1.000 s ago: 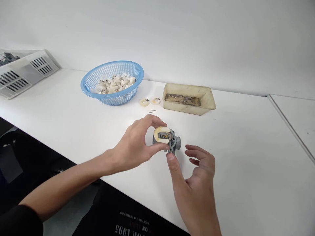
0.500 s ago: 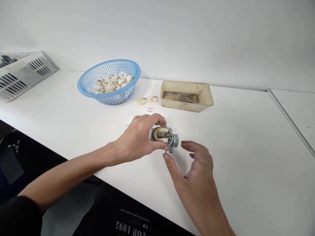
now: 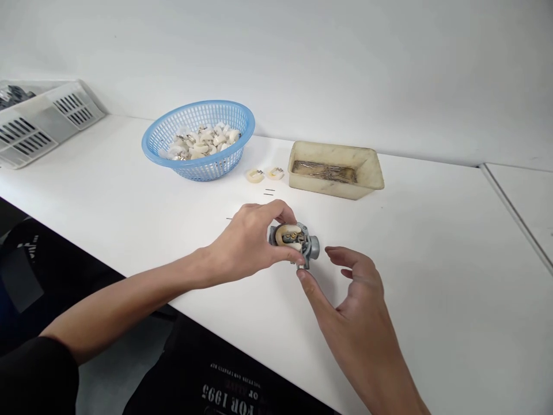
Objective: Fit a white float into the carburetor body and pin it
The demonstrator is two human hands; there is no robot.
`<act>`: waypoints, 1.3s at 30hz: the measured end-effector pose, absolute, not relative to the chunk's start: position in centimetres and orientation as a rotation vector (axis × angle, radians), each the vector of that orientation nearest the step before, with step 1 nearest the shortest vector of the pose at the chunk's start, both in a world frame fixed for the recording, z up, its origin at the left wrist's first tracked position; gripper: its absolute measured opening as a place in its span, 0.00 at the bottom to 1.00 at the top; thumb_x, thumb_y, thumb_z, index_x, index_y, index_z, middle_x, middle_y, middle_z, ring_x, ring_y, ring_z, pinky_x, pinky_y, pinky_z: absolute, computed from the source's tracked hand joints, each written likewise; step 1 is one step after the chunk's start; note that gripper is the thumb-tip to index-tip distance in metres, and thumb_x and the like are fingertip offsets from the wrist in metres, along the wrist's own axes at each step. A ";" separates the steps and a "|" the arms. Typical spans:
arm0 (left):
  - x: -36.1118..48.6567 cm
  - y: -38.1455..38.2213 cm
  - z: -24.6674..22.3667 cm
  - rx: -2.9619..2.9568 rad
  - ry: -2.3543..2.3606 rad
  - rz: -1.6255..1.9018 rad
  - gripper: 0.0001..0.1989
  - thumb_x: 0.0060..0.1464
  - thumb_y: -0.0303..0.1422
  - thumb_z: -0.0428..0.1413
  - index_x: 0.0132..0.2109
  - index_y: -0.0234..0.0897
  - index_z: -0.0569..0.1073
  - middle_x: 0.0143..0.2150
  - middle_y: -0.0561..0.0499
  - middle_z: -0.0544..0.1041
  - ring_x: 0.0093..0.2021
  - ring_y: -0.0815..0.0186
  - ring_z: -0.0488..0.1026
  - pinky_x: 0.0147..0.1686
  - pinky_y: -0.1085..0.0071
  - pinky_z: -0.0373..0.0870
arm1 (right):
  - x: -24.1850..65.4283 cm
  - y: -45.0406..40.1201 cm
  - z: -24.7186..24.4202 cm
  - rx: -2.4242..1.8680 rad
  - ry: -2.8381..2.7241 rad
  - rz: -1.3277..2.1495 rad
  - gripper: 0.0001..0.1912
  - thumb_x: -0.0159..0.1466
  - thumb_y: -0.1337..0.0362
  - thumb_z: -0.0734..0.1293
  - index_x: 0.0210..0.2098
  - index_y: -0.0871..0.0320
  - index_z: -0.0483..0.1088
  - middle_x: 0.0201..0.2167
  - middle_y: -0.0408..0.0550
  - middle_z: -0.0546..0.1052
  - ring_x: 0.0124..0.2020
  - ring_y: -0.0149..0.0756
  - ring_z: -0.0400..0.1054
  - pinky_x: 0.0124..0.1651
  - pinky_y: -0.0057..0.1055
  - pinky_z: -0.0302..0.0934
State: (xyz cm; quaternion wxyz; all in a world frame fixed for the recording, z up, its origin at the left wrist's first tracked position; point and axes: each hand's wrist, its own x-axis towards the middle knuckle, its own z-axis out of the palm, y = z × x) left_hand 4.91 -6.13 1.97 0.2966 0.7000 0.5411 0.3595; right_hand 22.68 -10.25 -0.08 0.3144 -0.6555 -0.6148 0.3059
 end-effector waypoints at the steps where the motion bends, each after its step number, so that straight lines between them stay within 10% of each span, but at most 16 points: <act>1: 4.9 -6.1 2.0 1.848 1.437 0.958 0.19 0.45 0.29 0.73 0.40 0.39 0.73 0.39 0.55 0.79 0.41 0.62 0.76 0.41 0.66 0.70 | 22.6 -10.1 -0.1 -1.713 -1.633 0.804 0.25 0.64 0.46 0.66 0.55 0.52 0.65 0.58 0.53 0.69 0.59 0.53 0.62 0.54 0.49 0.62; 18: 5.2 -6.0 0.8 1.775 1.390 1.044 0.22 0.41 0.32 0.75 0.40 0.38 0.72 0.42 0.53 0.78 0.45 0.60 0.75 0.46 0.62 0.72 | 22.0 -9.3 -1.4 -1.681 -1.642 0.759 0.23 0.62 0.46 0.68 0.50 0.51 0.66 0.45 0.48 0.75 0.44 0.43 0.72 0.37 0.38 0.67; 27: 1.4 -7.2 1.1 2.029 1.447 0.916 0.40 0.42 0.46 0.74 0.58 0.41 0.67 0.60 0.43 0.71 0.56 0.52 0.72 0.56 0.55 0.71 | 22.3 -10.0 -0.1 -1.735 -1.596 0.723 0.26 0.61 0.47 0.68 0.54 0.52 0.65 0.50 0.49 0.73 0.45 0.44 0.70 0.39 0.40 0.66; 32: -2.8 -7.3 1.0 1.966 1.947 0.520 0.21 0.63 0.46 0.57 0.55 0.36 0.72 0.51 0.42 0.76 0.48 0.52 0.74 0.50 0.55 0.72 | 24.0 -10.4 -0.4 -1.727 -1.551 0.719 0.28 0.56 0.43 0.71 0.50 0.50 0.68 0.46 0.48 0.75 0.42 0.45 0.71 0.39 0.40 0.65; 39: -2.5 -5.8 -1.3 1.991 2.129 0.476 0.09 0.61 0.29 0.56 0.45 0.41 0.80 0.44 0.46 0.79 0.45 0.52 0.76 0.51 0.49 0.68 | 23.4 -11.9 0.2 -1.794 -1.424 0.790 0.26 0.58 0.43 0.68 0.50 0.51 0.68 0.44 0.49 0.73 0.43 0.46 0.69 0.43 0.43 0.63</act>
